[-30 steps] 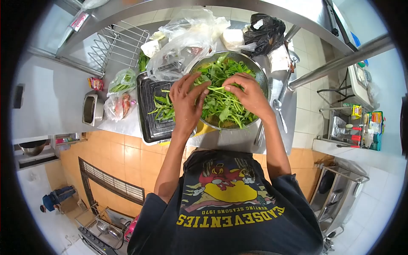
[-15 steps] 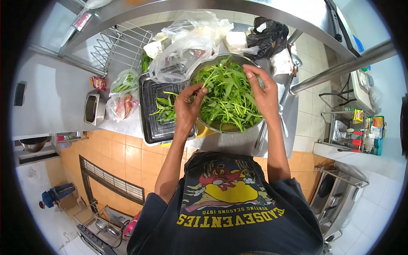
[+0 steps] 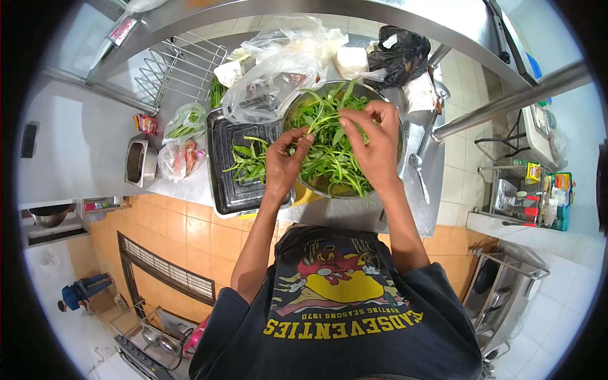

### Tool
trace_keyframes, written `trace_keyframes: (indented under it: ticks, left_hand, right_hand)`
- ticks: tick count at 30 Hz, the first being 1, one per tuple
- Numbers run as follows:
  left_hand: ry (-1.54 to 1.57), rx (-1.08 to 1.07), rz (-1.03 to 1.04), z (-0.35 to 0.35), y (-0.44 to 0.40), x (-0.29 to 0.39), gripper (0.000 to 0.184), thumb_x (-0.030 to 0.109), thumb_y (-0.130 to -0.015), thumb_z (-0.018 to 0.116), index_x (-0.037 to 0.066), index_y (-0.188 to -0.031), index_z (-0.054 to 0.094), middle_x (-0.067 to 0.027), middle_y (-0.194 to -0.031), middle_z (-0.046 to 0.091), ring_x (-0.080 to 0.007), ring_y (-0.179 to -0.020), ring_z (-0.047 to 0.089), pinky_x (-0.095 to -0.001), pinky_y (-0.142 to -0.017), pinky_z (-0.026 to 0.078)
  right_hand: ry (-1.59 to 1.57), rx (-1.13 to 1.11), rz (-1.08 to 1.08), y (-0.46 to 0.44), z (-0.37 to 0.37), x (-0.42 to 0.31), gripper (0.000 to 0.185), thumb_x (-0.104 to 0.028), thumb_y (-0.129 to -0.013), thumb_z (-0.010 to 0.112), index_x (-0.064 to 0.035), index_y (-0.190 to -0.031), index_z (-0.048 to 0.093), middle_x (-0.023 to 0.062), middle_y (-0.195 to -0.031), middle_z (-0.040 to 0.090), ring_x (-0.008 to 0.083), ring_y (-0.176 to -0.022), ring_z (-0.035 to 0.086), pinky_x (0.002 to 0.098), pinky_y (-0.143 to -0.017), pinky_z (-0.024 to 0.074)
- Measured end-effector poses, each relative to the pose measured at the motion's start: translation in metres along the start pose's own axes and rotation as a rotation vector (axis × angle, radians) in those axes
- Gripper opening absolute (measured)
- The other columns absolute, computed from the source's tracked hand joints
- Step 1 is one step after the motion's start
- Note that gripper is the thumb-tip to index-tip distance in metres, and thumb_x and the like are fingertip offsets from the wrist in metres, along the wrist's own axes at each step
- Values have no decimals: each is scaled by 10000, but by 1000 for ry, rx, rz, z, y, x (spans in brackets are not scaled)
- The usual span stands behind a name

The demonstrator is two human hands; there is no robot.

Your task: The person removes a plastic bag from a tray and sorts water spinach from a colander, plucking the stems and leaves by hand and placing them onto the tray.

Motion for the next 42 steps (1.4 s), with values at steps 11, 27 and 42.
trace_keyframes:
  ticks: [11, 27, 42]
  left_hand:
    - [-166, -3, 163, -3, 8, 19, 224, 172, -885, 714, 13, -1042, 700, -64, -897, 688, -112, -796, 585, -268, -741, 474]
    - [-266, 35, 149, 2, 2, 37, 182, 151, -873, 714, -6, -958, 680, -66, -849, 685, -123, -759, 603, -276, -707, 483]
    - [102, 403, 43, -110, -2, 3, 238, 175, -939, 659, 27, -1125, 649, 24, -941, 651, -40, -839, 547, -186, -726, 409]
  right_hand:
    - [211, -237, -137, 0, 16, 1, 120, -146, -788, 733, -140, -908, 741, 32, -1016, 529, 244, -1007, 470, 393, -863, 352]
    - [-192, -166, 43, 5, 24, 13, 73, -83, -817, 710, -77, -887, 694, 36, -873, 613, 196, -875, 548, 335, -835, 410]
    - [-859, 129, 510, -10, -19, 52, 127, -106, -918, 658, -46, -1030, 648, 66, -1001, 702, 139, -961, 641, 265, -896, 457]
Point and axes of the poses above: each hand's wrist, its own y-axis away from the middle knuckle, its own z-axis out of the palm, x = y × z, the point moved 3 cm from there along -y, towards the middle knuckle
